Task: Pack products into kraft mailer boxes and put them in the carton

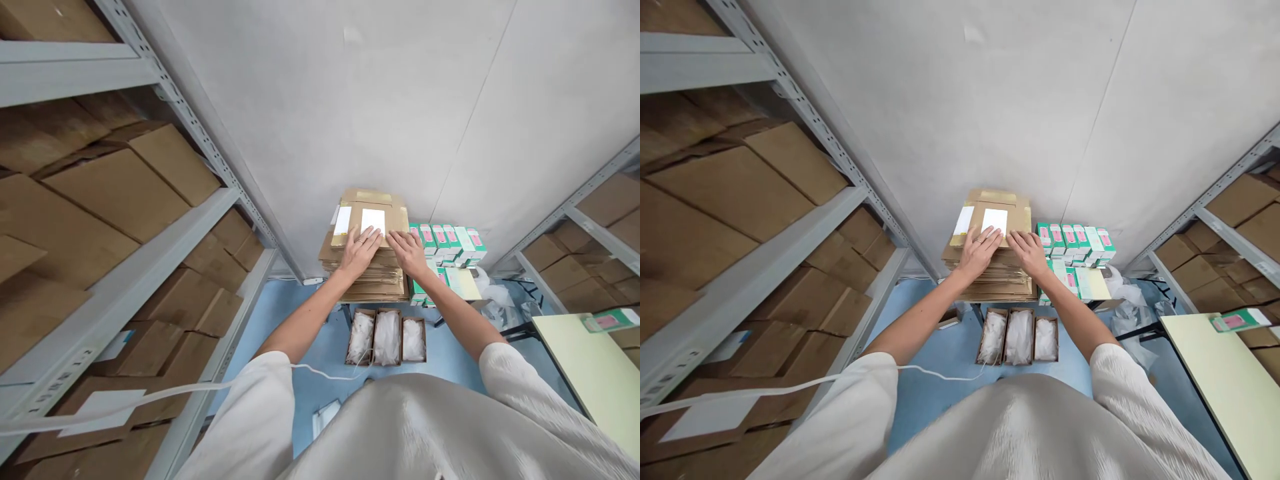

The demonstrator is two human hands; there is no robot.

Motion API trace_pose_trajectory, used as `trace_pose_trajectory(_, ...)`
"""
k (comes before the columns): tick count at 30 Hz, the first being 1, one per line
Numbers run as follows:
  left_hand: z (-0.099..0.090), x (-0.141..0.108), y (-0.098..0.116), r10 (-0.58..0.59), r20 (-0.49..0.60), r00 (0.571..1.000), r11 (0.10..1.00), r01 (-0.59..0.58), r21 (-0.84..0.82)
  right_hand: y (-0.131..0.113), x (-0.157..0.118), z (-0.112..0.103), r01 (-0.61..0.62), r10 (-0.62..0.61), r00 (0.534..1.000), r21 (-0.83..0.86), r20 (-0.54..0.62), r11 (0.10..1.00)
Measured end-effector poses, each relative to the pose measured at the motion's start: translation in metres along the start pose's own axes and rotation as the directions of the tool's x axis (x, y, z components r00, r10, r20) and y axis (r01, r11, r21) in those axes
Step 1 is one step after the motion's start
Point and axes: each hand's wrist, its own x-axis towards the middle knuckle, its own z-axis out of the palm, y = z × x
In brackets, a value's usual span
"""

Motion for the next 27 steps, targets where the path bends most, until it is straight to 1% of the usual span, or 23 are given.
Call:
trace_pose_trajectory(3,0.001,0.019,0.022,0.035,0.0,0.999,0.999,-0.035,-0.019,0.013,-0.018,-0.021,-0.049,0.049,0.999,0.003,-0.007,0.999)
trace_pose_trajectory(6,0.011,0.04,0.053,0.064,0.024,0.998,0.996,-0.062,-0.069,0.031,-0.045,-0.046,-0.135,0.135,0.99,0.003,0.042,0.991)
trace_pose_trajectory(9,0.03,0.062,0.096,0.103,0.057,0.993,0.987,-0.095,-0.13,0.053,-0.086,-0.075,-0.223,0.223,0.97,-0.014,0.092,0.975)
trace_pose_trajectory(11,0.048,0.077,0.132,0.139,0.077,0.987,0.978,-0.125,-0.17,0.069,-0.122,-0.095,-0.277,0.28,0.954,-0.042,0.108,0.96)
trace_pose_trajectory(13,0.069,0.091,0.173,0.182,0.094,0.979,0.965,-0.159,-0.21,0.086,-0.163,-0.116,-0.33,0.338,0.934,-0.079,0.114,0.94)
trace_pose_trajectory(15,0.094,0.103,0.219,0.233,0.108,0.966,0.947,-0.2,-0.253,0.103,-0.209,-0.139,-0.385,0.397,0.91,-0.117,0.116,0.916)
trace_pose_trajectory(18,0.132,0.119,0.294,0.319,0.118,0.941,0.906,-0.266,-0.329,0.124,-0.283,-0.176,-0.466,0.489,0.863,-0.177,0.125,0.867)
trace_pose_trajectory(21,0.167,0.132,0.37,0.402,0.118,0.908,0.853,-0.325,-0.409,0.139,-0.358,-0.213,-0.543,0.581,0.804,-0.244,0.125,0.804)
trace_pose_trajectory(24,0.197,0.142,0.443,0.498,0.118,0.859,0.783,-0.387,-0.486,0.147,-0.426,-0.248,-0.613,0.667,0.738,-0.306,0.108,0.728)
trace_pose_trajectory(27,0.221,0.151,0.507,0.597,0.123,0.792,0.705,-0.446,-0.551,0.149,-0.484,-0.277,-0.679,0.746,0.66,-0.353,0.089,0.643)
